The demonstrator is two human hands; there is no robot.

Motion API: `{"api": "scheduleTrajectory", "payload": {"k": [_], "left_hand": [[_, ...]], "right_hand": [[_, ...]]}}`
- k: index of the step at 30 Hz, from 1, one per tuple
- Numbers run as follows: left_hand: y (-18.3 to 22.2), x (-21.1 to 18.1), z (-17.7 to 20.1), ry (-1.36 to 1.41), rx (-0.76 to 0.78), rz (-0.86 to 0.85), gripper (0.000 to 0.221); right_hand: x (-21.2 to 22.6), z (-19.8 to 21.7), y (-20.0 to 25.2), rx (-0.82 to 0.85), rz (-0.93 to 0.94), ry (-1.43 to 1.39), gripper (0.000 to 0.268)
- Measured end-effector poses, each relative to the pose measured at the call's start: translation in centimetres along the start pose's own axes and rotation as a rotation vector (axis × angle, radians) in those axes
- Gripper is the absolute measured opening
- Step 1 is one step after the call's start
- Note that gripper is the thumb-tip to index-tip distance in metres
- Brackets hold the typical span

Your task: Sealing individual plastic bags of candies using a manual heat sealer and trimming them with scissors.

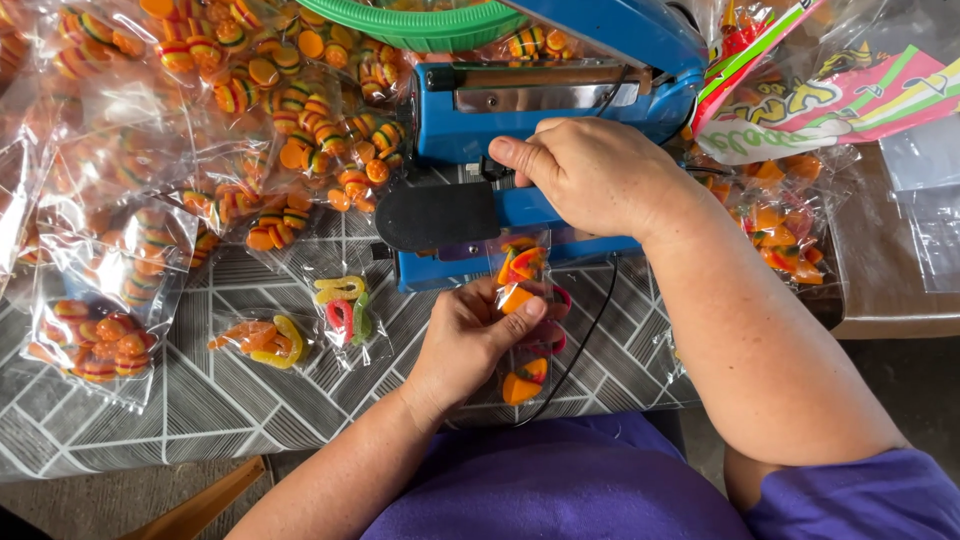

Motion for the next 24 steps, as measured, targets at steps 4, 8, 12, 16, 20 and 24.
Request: {"api": "scheduleTrajectory", "payload": {"k": [4,8,12,16,20,24], "left_hand": [[-0.1,0.6,0.0,-0.002,0.008,-0.004,0.037],[-0.2,0.8,0.1,0.025,0.004,-0.014,0.030],[-0.4,1.0,0.3,0.006,0.013,-0.010,0.031],[-0.5,1.1,0.5,-0.021,0.031,-0.004,0.032],[-0.5,1.5,0.6,0.002,0.031,-0.005,0.031],[-0.5,1.2,0.4,0.015,0.037,0.000,0.031]], "right_hand": [[0.2,0.2,0.4,-0.012,-0.012,0.000,0.068],[0.1,0.3,0.3,-0.023,-0.017,0.011,0.066],[-0.2,0.1,0.1,-0.032,-0.017,0.023,0.065],[0.1,0.2,0.3,-0.036,-0.014,0.020,0.064],[0.0,0.3,0.2,-0.046,-0.010,0.026,0.063],[0.1,0.1,0.2,-0.040,-0.014,0.027,0.063]]}}
Point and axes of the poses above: each hand's wrist, its own y-axis away from the middle knuckle, its own z-axis out of the back of the hand, x = y × z, the point moved 5 cm from there along -y, towards the middle knuckle, and after that the axes turned 15 degrees about x, right-handed, at the moved point
